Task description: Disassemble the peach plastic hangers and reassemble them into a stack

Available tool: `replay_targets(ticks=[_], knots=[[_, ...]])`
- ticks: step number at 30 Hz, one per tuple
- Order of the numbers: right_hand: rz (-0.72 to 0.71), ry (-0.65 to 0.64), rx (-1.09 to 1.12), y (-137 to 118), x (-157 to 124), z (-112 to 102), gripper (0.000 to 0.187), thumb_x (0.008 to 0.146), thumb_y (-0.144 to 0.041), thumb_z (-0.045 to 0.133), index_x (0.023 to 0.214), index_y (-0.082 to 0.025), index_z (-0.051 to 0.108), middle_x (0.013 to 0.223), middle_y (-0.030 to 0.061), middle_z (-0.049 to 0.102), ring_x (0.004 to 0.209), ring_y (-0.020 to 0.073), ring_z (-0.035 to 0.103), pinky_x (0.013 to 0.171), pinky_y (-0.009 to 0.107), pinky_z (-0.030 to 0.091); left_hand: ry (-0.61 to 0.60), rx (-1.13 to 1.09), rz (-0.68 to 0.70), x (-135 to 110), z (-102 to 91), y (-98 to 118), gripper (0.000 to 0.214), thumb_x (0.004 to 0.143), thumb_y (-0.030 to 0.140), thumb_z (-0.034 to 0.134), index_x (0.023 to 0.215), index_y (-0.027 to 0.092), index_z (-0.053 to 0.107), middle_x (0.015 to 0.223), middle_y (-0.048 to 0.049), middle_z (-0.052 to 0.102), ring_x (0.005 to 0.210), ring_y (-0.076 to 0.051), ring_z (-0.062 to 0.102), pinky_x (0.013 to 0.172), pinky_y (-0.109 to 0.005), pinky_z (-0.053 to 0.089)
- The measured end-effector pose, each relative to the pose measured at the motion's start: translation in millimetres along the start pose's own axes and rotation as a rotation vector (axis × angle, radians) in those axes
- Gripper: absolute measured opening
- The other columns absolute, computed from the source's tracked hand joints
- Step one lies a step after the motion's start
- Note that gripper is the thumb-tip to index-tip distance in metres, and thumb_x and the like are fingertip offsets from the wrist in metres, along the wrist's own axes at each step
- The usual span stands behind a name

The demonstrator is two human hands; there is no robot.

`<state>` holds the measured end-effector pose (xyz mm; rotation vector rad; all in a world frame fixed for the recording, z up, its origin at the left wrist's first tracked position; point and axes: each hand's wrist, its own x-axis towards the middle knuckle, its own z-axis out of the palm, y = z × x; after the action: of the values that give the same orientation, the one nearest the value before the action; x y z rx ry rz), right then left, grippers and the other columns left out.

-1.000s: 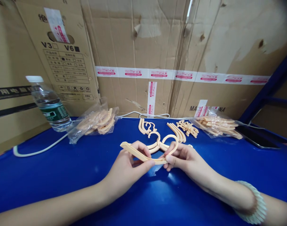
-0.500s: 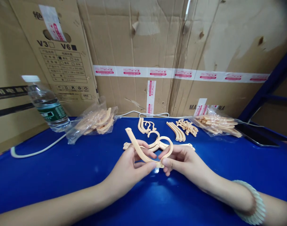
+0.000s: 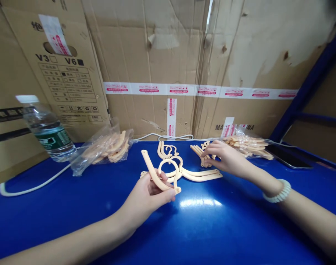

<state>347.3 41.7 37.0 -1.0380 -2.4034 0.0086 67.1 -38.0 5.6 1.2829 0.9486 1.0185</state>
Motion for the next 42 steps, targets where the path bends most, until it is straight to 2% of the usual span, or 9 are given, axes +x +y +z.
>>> replay_targets(ticks=[4, 12, 15, 18, 21, 23, 26, 34, 42], knots=[[-0.025, -0.122, -0.028, 6, -1, 7, 0.014, 0.084, -0.022, 0.066, 0.096, -0.02, 0.074, 0.099, 0.0103, 0.068, 0.097, 0.0264, 0.057, 0.087, 0.042, 0.044, 0.006, 0.022, -0.006, 1, -0.8, -1, 0.036, 0.071, 0.023, 0.077, 0.088, 0.02, 0.045, 0.072, 0.0051, 0.067, 0.067, -0.011, 0.064, 0.067, -0.024, 0.048], [-0.034, -0.025, 0.116, 6, 1, 20, 0.01, 0.084, -0.018, 0.064, 0.079, -0.019, 0.072, 0.084, 0.0063, 0.071, 0.087, 0.0228, 0.061, 0.083, 0.039, 0.044, -0.002, 0.004, 0.017, 1, -0.4, -3, 0.035, 0.071, 0.026, 0.078, 0.084, 0.019, 0.047, 0.072, 0.0043, 0.067, 0.065, -0.011, 0.063, 0.066, -0.024, 0.049], [0.087, 0.204, 0.283, -3, 1, 18, 0.017, 0.092, -0.028, 0.056, 0.09, -0.017, 0.069, 0.086, 0.0074, 0.07, 0.079, 0.02, 0.063, 0.073, 0.035, 0.048, 0.005, 0.006, 0.038, 0, 0.5, -3, 0.035, 0.07, 0.025, 0.078, 0.084, 0.02, 0.046, 0.073, 0.0042, 0.067, 0.065, -0.011, 0.064, 0.066, -0.025, 0.05], [0.297, 0.503, 0.716, -23, 0, 14, 0.022, 0.09, -0.038, 0.06, 0.094, -0.017, 0.066, 0.074, 0.0036, 0.067, 0.057, 0.0146, 0.06, 0.054, 0.028, 0.046, 0.001, 0.019, 0.034, 0, 0.8, -4, 0.033, 0.071, 0.025, 0.077, 0.083, 0.019, 0.047, 0.073, 0.004, 0.066, 0.066, -0.012, 0.064, 0.066, -0.025, 0.05], [0.365, 0.614, 1.049, -49, -3, 10, 0.024, 0.082, -0.042, 0.071, 0.091, -0.02, 0.067, 0.092, 0.0045, 0.07, 0.058, 0.0123, 0.063, 0.049, 0.024, 0.046, -0.012, 0.021, 0.031, 1, 1.2, -4, 0.032, 0.071, 0.025, 0.077, 0.082, 0.019, 0.048, 0.073, 0.0042, 0.065, 0.066, -0.012, 0.064, 0.067, -0.025, 0.05], [0.401, 0.584, 1.17, -65, -5, 9, 0.024, 0.079, -0.042, 0.074, 0.092, -0.021, 0.069, 0.103, 0.0055, 0.069, 0.07, 0.0148, 0.067, 0.059, 0.026, 0.052, -0.01, 0.013, 0.035, 1, 1.8, -3, 0.032, 0.07, 0.025, 0.077, 0.083, 0.02, 0.048, 0.074, 0.0043, 0.065, 0.066, -0.012, 0.065, 0.067, -0.026, 0.05], [0.505, 0.488, 1.265, -82, -9, 12, 0.027, 0.077, -0.044, 0.076, 0.09, -0.02, 0.072, 0.099, 0.0075, 0.072, 0.08, 0.0191, 0.069, 0.071, 0.031, 0.054, -0.008, 0.016, 0.033, 0, 2.8, -2, 0.034, 0.068, 0.026, 0.077, 0.083, 0.02, 0.048, 0.073, 0.0035, 0.066, 0.064, -0.013, 0.064, 0.065, -0.027, 0.049], [0.614, 0.321, 1.405, -95, -13, 28, 0.032, 0.064, -0.034, 0.087, 0.083, -0.018, 0.066, 0.082, 0.0019, 0.07, 0.067, 0.0128, 0.065, 0.07, 0.027, 0.054, -0.049, 0.025, 0.054, 1, 2.6, -2, 0.033, 0.071, 0.023, 0.075, 0.083, 0.02, 0.045, 0.074, 0.0037, 0.064, 0.065, -0.012, 0.061, 0.064, -0.026, 0.048], [0.606, 0.282, 1.267, -97, -16, 36, 0.038, 0.063, -0.034, 0.087, 0.083, -0.019, 0.058, 0.078, -0.0023, 0.064, 0.064, 0.0114, 0.062, 0.064, 0.025, 0.051, -0.072, 0.019, 0.06, 0, 2.9, -1, 0.032, 0.072, 0.022, 0.074, 0.084, 0.02, 0.044, 0.074, 0.0039, 0.063, 0.065, -0.011, 0.06, 0.064, -0.025, 0.048]])
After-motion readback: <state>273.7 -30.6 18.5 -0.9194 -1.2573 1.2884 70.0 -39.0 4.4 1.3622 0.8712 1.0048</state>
